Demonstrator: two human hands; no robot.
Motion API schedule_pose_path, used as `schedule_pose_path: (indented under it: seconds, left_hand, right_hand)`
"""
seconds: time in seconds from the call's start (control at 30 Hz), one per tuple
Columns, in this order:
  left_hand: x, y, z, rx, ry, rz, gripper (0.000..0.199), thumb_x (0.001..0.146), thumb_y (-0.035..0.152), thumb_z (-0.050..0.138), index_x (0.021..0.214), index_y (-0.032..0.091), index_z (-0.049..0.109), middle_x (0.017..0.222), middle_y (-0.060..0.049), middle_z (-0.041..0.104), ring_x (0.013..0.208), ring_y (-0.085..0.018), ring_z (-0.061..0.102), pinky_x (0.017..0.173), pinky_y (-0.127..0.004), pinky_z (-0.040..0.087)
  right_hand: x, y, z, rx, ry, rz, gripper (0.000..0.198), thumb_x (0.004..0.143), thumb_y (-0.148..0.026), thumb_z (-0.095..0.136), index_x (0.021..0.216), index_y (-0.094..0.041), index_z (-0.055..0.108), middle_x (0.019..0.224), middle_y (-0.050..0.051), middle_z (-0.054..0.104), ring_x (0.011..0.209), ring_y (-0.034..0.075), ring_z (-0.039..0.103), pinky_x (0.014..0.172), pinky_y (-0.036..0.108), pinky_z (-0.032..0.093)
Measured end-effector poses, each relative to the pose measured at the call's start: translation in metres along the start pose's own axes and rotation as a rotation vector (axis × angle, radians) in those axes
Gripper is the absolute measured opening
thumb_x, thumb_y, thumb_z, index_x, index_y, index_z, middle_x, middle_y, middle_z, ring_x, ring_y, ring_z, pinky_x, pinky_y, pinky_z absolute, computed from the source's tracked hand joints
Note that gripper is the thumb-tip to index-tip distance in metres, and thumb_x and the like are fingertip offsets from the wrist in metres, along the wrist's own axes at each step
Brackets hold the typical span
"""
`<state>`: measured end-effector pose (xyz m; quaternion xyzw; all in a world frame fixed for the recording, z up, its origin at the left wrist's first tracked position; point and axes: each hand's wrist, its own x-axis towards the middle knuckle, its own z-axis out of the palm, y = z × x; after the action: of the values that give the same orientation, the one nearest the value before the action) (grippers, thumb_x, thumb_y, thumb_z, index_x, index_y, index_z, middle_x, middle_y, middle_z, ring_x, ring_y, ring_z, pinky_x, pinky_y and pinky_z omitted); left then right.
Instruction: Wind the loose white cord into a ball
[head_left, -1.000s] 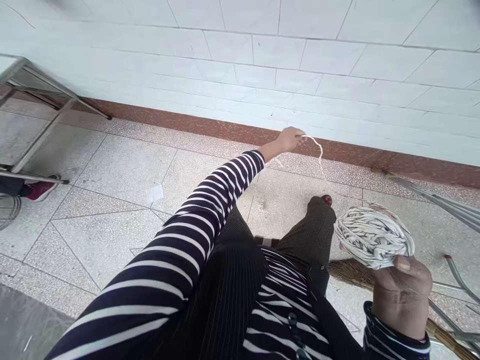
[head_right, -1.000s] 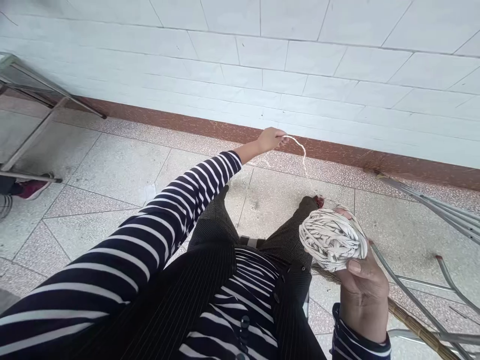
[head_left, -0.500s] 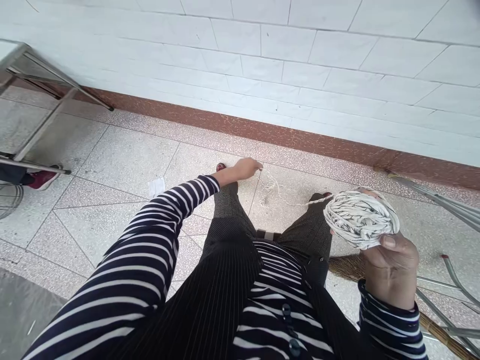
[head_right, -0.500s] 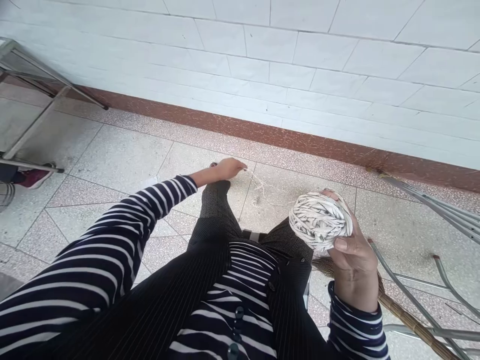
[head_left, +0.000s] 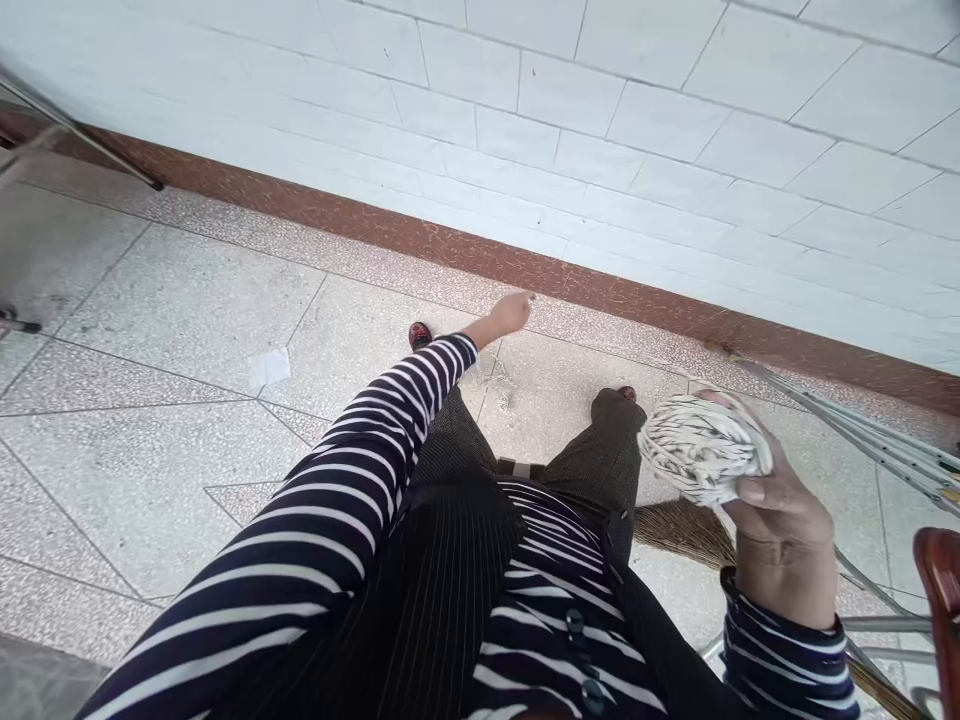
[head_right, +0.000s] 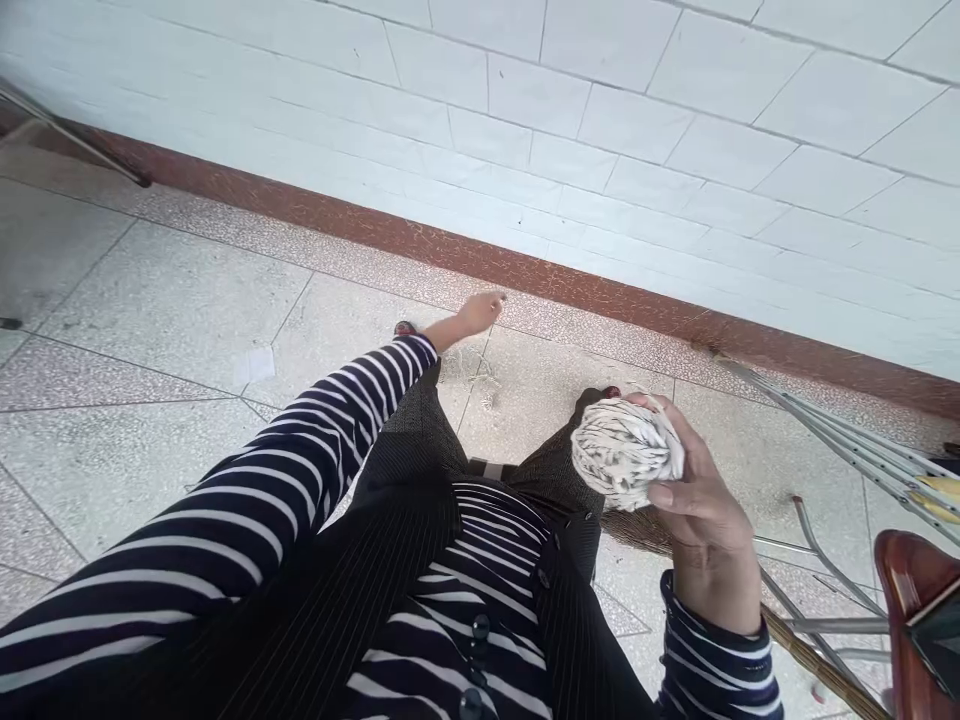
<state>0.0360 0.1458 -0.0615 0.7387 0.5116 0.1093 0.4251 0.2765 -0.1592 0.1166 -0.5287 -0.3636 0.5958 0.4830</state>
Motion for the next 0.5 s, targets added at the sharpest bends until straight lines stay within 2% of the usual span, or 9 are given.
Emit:
schedule_pose_path:
  seconds: [0.07,0.1,0.17,0.23,0.3,0.37,0.5]
  left_hand:
    - [-0.032,0.008,0.025,-0.110,-0.087,0.130,0.040,0.100,0.020,0.045,0.136,0.010,0.062,0.137,-0.018,0.064,0.117,-0.026,0.063,0.100,-0.040,0.051]
    - [-0.051,0.013,0.037,-0.218,-0.138,0.190,0.039,0.100,0.022,0.048,0.135,0.013,0.063,0.136,-0.015,0.065,0.119,-0.024,0.063,0.101,-0.039,0.051]
    - [-0.089,0.023,0.057,-0.478,-0.255,0.279,0.039,0.096,0.023,0.055,0.134,0.016,0.063,0.132,-0.013,0.067,0.118,-0.023,0.064,0.094,-0.036,0.054]
    - [-0.124,0.031,0.070,-0.700,-0.320,0.323,0.039,0.094,0.028,0.060,0.131,0.016,0.064,0.126,-0.014,0.070,0.112,-0.023,0.067,0.090,-0.035,0.056]
    - [-0.151,0.036,0.076,-0.822,-0.277,0.321,0.038,0.094,0.035,0.062,0.127,0.015,0.067,0.120,-0.013,0.072,0.109,-0.022,0.068,0.093,-0.036,0.054]
    - [-0.167,0.037,0.076,-0.851,-0.191,0.306,0.037,0.092,0.039,0.066,0.120,0.014,0.070,0.114,-0.011,0.074,0.109,-0.022,0.068,0.098,-0.036,0.051]
    - [-0.175,0.034,0.071,-0.664,-0.039,0.327,0.025,0.085,0.034,0.075,0.103,0.017,0.074,0.098,-0.005,0.077,0.098,-0.019,0.070,0.113,-0.041,0.041]
  right_hand:
    - [0.015,0.008,0.009,0.057,-0.039,0.067,0.073,0.060,-0.044,0.088,0.128,-0.031,0.066,0.136,0.008,0.065,0.123,0.039,0.063,0.104,0.055,0.053]
    - [0.023,0.012,0.014,0.080,-0.048,0.099,0.072,0.058,-0.041,0.090,0.126,-0.031,0.068,0.135,0.008,0.066,0.124,0.038,0.062,0.106,0.054,0.051]
    - [0.038,0.021,0.026,0.105,-0.050,0.152,0.069,0.056,-0.035,0.092,0.121,-0.030,0.070,0.133,0.006,0.067,0.127,0.036,0.061,0.111,0.052,0.047]
    - [0.048,0.028,0.036,0.134,-0.056,0.209,0.067,0.054,-0.031,0.092,0.119,-0.029,0.071,0.132,0.005,0.068,0.128,0.035,0.060,0.112,0.053,0.046]
    - [0.053,0.032,0.043,0.166,-0.068,0.261,0.068,0.053,-0.029,0.092,0.117,-0.028,0.071,0.134,0.006,0.067,0.128,0.037,0.060,0.108,0.056,0.050]
    - [0.054,0.033,0.048,0.187,-0.067,0.290,0.068,0.052,-0.029,0.091,0.117,-0.028,0.071,0.136,0.007,0.066,0.126,0.038,0.060,0.102,0.059,0.054]
    - [0.051,0.032,0.050,0.168,-0.044,0.265,0.066,0.054,-0.029,0.089,0.117,-0.028,0.070,0.138,0.008,0.064,0.117,0.038,0.064,0.094,0.061,0.058]
